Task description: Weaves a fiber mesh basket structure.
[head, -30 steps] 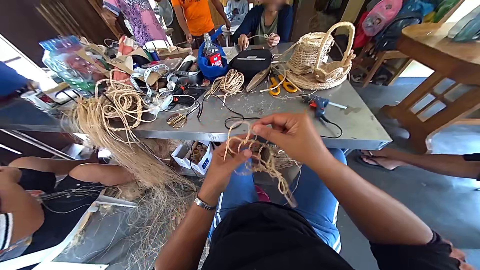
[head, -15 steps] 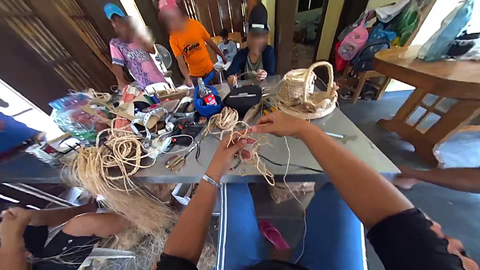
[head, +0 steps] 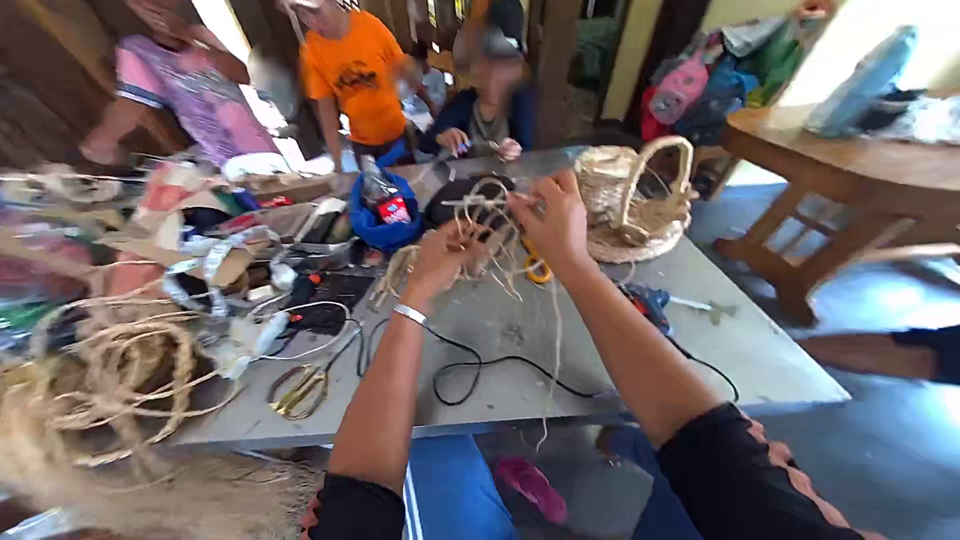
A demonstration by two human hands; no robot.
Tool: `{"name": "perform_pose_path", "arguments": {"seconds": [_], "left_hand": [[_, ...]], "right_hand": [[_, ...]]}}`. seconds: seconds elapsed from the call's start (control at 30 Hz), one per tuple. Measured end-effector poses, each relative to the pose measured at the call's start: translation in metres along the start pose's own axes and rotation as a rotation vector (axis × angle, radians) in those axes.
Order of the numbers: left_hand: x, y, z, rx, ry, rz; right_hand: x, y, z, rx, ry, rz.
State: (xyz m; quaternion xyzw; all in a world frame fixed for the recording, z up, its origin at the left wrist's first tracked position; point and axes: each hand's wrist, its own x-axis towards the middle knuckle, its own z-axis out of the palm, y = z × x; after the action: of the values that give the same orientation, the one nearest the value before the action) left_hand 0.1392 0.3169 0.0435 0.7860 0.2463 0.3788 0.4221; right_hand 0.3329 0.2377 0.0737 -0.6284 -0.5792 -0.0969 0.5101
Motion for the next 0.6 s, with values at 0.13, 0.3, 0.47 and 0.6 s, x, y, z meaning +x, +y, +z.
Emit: {"name": "perform_pose_path", "arguments": {"seconds": [0.13, 0.3, 0.47, 0.6], "left_hand": [[0.001, -0.016, 0.011, -0.369, 0.09, 0.063], [-0.017, -0.017, 0.025, -0.357, 0.126, 0.053], [-0.025, -0.01, 0.022, -0.5, 0.017, 0.068], [-0.029, -0.009, 0.015, -0.464, -0.116, 0.089]], "right_hand": [[-0.003, 0.037, -0.002, 0.278, -0.012, 0.195], [-0.025, 0.05, 0.011, 0.425, 0.064, 0.115], [-0.035, 0.04, 0.014, 0.246, 0.255, -0.131], [-0.035, 0.039, 0.007, 0.352, 0.332, -0.162]]}}
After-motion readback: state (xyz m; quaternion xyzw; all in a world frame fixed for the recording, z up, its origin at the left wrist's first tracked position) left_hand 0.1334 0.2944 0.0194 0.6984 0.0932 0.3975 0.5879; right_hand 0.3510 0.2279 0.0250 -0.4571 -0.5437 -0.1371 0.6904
